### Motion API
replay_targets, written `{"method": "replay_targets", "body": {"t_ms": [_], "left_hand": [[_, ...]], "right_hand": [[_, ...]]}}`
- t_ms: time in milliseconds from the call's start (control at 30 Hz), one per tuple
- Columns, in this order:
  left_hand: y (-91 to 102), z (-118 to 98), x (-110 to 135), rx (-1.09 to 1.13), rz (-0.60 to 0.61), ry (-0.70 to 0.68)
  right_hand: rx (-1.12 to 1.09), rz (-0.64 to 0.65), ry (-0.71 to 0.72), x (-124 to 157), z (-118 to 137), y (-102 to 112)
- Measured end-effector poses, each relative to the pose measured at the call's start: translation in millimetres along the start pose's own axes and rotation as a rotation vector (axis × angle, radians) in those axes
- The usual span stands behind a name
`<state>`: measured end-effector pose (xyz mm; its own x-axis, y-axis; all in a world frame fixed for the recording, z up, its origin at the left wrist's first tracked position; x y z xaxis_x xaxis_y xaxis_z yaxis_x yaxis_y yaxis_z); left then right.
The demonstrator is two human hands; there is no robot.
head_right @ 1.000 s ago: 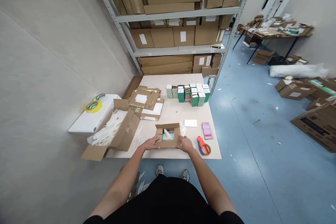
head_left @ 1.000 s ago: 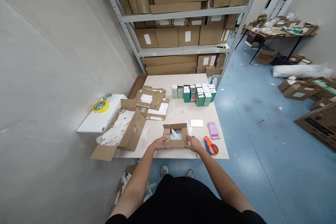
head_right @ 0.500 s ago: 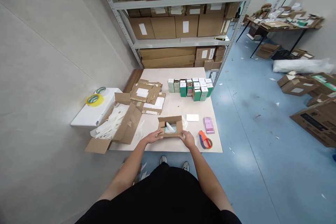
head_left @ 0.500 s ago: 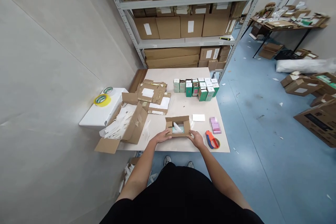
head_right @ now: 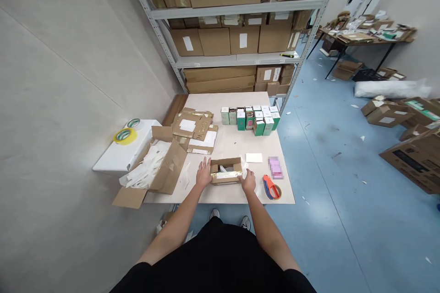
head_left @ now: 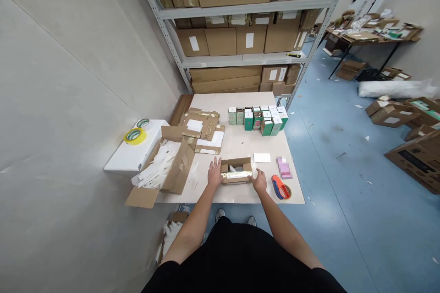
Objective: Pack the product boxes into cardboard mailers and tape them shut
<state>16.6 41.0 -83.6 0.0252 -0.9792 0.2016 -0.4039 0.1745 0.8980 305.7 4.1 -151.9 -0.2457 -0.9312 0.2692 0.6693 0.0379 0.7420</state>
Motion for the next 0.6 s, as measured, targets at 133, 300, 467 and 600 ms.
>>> {"method": "replay_targets", "body": {"t_ms": [133,300,467,600], "left_hand": [[2.0,-20.0,-12.4,-0.016,0.065,-0.085],[-29.2,-16.8,8.5,-0.060,0.185,-0.094],[-53.1,-9.5,22.2,-0.158,0.297,-0.077],[-50.7,-10.7,11.2,-0.259,0.339,-0.071]], "right_hand": [[0.018,0.024,-0.026,-1.6,1.6,-1.5],[0.024,0.037,-0.023,-3.4,7.4,-2.4],[0.029,0.033,-0.017,-4.0,17.1,-1.4],[0.001,-0.012,0.048,-3.0,17.3,10.7]]}}
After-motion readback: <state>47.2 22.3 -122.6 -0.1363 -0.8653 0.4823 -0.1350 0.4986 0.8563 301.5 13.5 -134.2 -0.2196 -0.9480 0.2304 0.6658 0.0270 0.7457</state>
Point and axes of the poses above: each hand's wrist, its own x-axis away from the middle knuckle, its own y-axis out of the back of the hand, z = x × y, the point moved 8 cm from there along -x, towards the middle knuckle, and after that the axes turned 1 degree about x, right-handed, at the moved point
